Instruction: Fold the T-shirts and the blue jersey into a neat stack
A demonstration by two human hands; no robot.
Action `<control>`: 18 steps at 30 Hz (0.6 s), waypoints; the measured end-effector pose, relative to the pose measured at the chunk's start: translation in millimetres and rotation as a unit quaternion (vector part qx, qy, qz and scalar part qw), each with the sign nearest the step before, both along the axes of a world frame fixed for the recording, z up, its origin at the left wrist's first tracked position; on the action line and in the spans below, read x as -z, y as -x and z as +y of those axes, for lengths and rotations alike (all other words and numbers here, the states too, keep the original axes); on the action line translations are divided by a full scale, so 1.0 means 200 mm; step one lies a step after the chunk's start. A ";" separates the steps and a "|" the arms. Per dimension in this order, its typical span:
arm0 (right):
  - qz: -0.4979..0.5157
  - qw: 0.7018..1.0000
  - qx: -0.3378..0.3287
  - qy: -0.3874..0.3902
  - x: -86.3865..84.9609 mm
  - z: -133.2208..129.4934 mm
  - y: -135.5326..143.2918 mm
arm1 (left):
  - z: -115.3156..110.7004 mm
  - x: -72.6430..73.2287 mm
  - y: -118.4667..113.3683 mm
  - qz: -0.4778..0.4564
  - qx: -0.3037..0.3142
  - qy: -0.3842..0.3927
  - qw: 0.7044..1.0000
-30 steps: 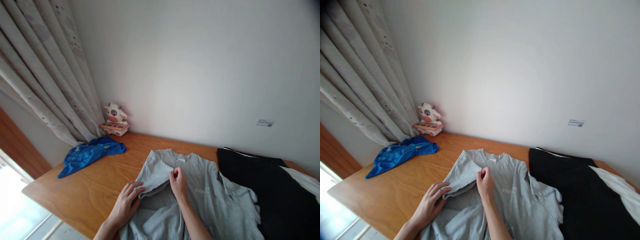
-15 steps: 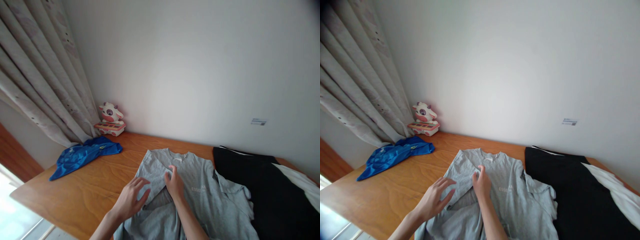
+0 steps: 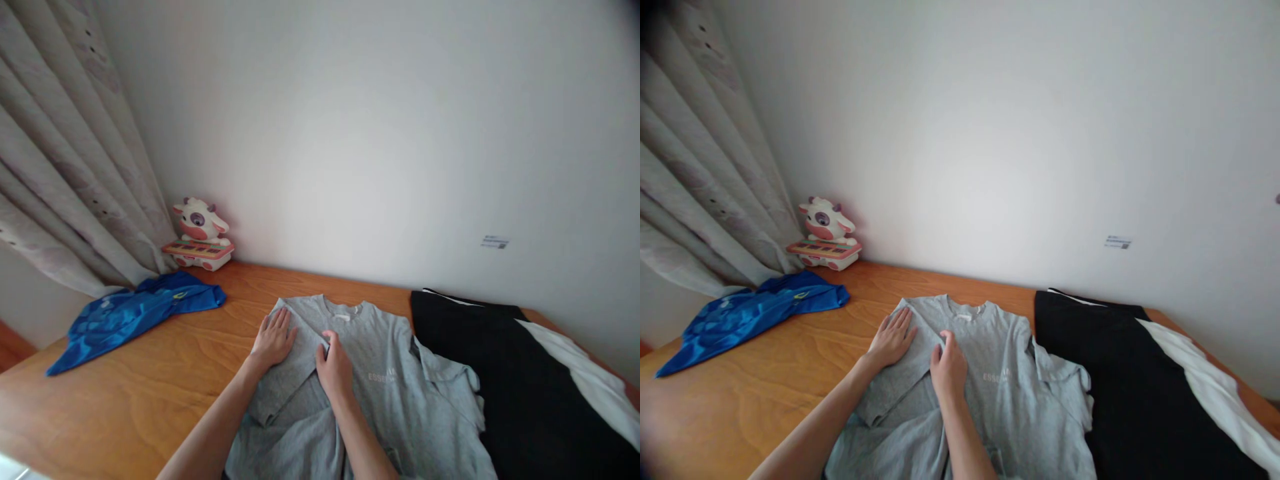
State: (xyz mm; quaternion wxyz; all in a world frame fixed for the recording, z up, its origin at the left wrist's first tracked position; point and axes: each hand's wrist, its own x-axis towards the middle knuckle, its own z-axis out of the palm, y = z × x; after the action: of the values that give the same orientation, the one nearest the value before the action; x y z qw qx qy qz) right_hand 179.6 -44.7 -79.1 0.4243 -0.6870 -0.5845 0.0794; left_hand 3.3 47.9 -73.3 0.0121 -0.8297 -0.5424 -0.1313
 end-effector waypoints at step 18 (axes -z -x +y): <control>-0.023 1.000 0.016 0.003 -0.04 0.00 0.00 | 0.00 -0.06 0.00 -0.024 0.003 -0.030 0.999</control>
State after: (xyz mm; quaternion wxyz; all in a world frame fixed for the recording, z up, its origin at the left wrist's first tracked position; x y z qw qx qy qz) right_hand 180.0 -44.6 -70.5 0.4100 -0.6992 -0.5829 0.0580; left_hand 3.4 47.8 -60.9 0.0235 -0.8275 -0.5356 -0.1668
